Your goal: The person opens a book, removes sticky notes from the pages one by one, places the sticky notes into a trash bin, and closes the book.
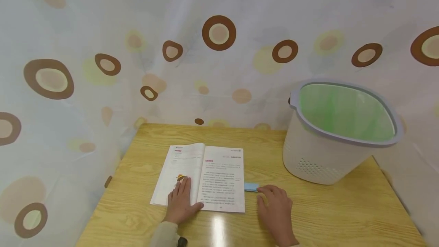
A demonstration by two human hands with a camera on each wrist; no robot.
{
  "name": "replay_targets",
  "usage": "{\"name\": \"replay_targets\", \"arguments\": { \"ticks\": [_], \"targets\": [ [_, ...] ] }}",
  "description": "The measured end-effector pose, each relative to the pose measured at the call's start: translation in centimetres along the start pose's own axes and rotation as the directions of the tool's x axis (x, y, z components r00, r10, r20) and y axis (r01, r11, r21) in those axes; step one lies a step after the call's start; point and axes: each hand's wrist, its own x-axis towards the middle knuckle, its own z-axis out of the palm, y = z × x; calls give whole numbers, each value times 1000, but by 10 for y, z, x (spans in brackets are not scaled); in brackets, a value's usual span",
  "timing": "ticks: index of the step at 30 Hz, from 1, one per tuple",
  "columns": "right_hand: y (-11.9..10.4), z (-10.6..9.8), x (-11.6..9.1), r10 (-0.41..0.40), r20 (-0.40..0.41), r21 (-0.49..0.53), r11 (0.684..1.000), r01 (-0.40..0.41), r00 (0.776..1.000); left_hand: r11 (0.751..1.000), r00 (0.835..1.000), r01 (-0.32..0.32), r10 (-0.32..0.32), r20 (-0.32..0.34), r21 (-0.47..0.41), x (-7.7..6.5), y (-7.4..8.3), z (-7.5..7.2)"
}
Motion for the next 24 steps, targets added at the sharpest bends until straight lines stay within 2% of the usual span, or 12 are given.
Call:
{"name": "replay_targets", "arguments": {
  "ticks": [4,7,14,24],
  "targets": [
    [-1,13,4,71,176,-75,995,-59,982,1000,1000,5,-5,4,-2,-1,0,0],
    [1,22,5,90,229,-114,991,-65,969,1000,1000,4,-4,3,3,1,0,1],
    [3,36,0,123,294,-161,984,-78,948,1000,1000,7,-7,13,1,2,0,1],
    [-1,38,1,120,313,-176,982,-66,942,1000,1000,2,-2,0,5,2,-2,1]
  ]
}}
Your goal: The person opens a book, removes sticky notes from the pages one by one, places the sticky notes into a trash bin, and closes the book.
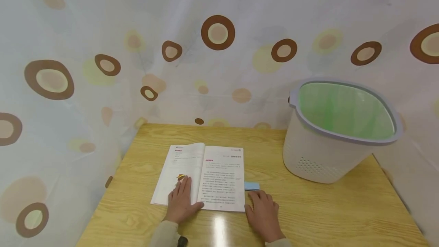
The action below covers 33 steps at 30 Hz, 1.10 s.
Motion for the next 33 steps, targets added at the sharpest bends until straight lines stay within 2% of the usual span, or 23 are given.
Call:
{"name": "replay_targets", "arguments": {
  "ticks": [8,10,12,14,17,19,22,26,29,33],
  "targets": [
    [-3,-4,6,38,20,7,999,-38,999,1000,1000,-3,3,-4,-8,1,0,0],
    [-3,-4,7,45,-1,18,999,-45,999,1000,1000,-2,2,-2,-7,1,0,1],
    [-3,-3,8,30,-68,35,999,-27,997,1000,1000,-1,1,1,1,1,0,2],
    [-4,-2,9,-7,-167,62,998,17,986,1000,1000,0,0,2,4,1,0,2],
    [-6,-2,14,-85,-312,75,991,113,946,1000,1000,1,-1,0,7,1,0,1],
    [-8,-3,19,-129,-343,51,986,156,930,1000,1000,1,-1,-6,4,1,1,0],
    [-10,-5,24,-136,-291,13,989,146,947,1000,1000,4,-4,0,0,0,1,0],
    [-10,-6,27,-70,-140,-7,998,70,988,1000,1000,4,-4,12,-8,-1,2,0],
    [-9,-6,28,-42,-71,-11,999,41,997,1000,1000,5,-5,10,-6,-1,2,0],
    [-9,-2,31,-38,-46,-25,999,36,998,1000,1000,10,-10,5,8,0,1,1]
  ]
}}
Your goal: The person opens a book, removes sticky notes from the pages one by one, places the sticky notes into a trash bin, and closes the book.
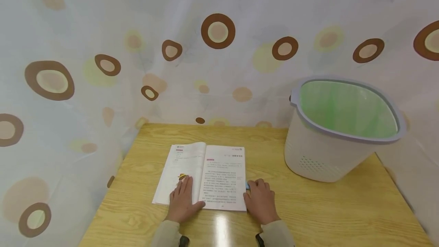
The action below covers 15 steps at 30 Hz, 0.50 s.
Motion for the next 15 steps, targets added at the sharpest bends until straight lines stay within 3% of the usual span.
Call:
{"name": "replay_targets", "arguments": {
  "ticks": [15],
  "targets": [
    [-3,5,-2,-8,-2,-6,1000,8,1000,1000,1000,-6,6,0,7,0,-1,0]
  ]
}}
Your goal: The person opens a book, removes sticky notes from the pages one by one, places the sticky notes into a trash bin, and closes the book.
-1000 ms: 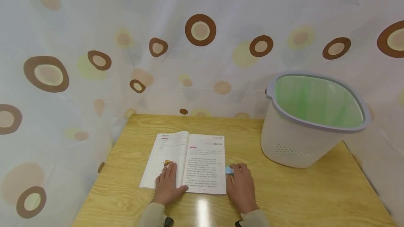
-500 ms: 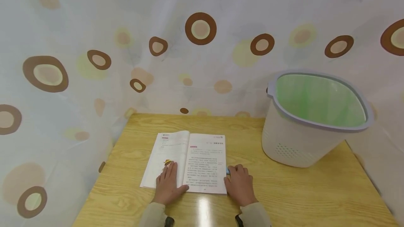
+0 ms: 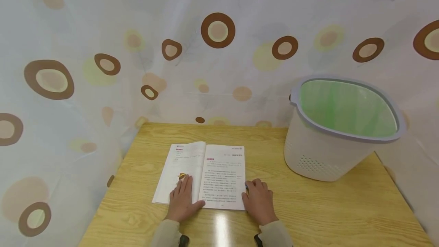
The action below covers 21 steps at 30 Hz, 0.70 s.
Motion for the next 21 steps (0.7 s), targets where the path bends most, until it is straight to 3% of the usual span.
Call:
{"name": "replay_targets", "arguments": {
  "ticks": [15,21],
  "targets": [
    [-12,-1,0,-26,-5,71,997,26,1000,1000,1000,-9,9,10,-11,-3,4,-3],
    [-11,-5,5,31,68,244,969,-46,997,1000,1000,-15,15,-4,4,-2,1,-2]
  ]
}}
